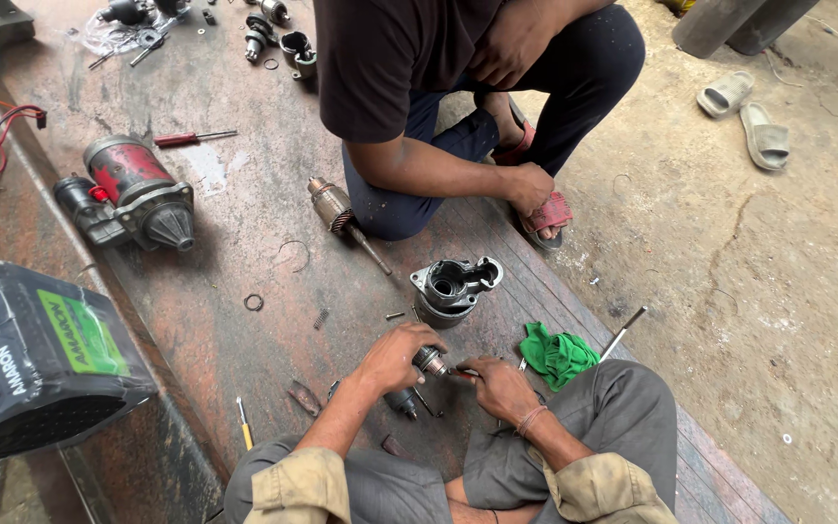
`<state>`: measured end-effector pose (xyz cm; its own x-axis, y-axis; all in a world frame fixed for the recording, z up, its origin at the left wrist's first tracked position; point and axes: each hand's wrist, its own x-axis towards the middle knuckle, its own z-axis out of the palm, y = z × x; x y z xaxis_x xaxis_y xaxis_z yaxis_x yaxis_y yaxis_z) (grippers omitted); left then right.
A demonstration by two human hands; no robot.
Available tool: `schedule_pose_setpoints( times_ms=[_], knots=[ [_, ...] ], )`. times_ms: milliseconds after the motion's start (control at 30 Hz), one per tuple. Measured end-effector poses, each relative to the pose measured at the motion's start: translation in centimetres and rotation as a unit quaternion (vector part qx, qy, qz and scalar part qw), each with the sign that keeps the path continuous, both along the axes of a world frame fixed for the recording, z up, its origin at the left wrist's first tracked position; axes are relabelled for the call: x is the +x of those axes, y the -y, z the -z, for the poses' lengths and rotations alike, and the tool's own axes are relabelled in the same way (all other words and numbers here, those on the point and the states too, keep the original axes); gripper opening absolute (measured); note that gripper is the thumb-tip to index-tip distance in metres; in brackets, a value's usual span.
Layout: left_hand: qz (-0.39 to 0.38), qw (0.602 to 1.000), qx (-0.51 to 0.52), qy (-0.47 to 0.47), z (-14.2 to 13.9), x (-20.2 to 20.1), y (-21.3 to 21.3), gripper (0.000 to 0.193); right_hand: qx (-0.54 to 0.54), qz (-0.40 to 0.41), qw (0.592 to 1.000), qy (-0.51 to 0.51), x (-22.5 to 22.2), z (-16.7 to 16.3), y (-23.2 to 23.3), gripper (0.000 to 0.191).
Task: The person sits on the ground and works on a disassembled starter motor, using a screwdriver to work on the solenoid and brush assembly while holding the component. They handle the drive gear, housing, armature and small screws, and at times reach for a green cloth beside them. Another person sits nearby observing.
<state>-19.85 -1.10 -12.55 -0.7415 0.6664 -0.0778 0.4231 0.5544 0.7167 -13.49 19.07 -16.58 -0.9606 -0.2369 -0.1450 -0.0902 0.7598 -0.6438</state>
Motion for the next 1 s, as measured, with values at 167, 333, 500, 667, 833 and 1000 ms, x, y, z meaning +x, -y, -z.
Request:
schedule_pose_setpoints(
  times_ms=[167, 333, 500, 667, 833, 1000],
  knots=[
    [-0.044, 0.999, 0.027, -0.003, 0.2, 0.6, 0.1, 0.060, 0.019, 0.036, 0.999, 0.016, -0.2, -0.4, 0.2, 0.040],
    [-0.074, 0.997, 0.009, -0.013, 1.3, 0.9, 0.1, 0.054, 0.026, 0.056, 0.998, -0.014, -0.5, 0.4, 0.1, 0.028],
    [-0.074, 0.996, 0.026, -0.035, 3.9, 1.1, 0.1, 0.051, -0.012, 0.069, 0.996, -0.046, 0.1, 2.0, -1.0, 0.020],
    [-0.085, 0.996, -0.022, -0.003, 6.7, 1.4, -0.4, 0.060, 0.017, 0.100, 0.995, -0.007, 0.9, 1.7, -1.5, 0.026],
    [-0.088, 0.994, -0.063, 0.035, 7.5, 1.1, -0.9, 0.070, 0.125, 0.103, 0.977, -0.141, 1.5, 0.2, -1.1, 0.019],
    [-0.084, 0.992, -0.072, 0.053, 7.9, 1.4, -1.1, 0.075, 0.116, 0.045, 0.973, -0.194, 1.9, 0.2, -1.1, 0.016]
  ],
)
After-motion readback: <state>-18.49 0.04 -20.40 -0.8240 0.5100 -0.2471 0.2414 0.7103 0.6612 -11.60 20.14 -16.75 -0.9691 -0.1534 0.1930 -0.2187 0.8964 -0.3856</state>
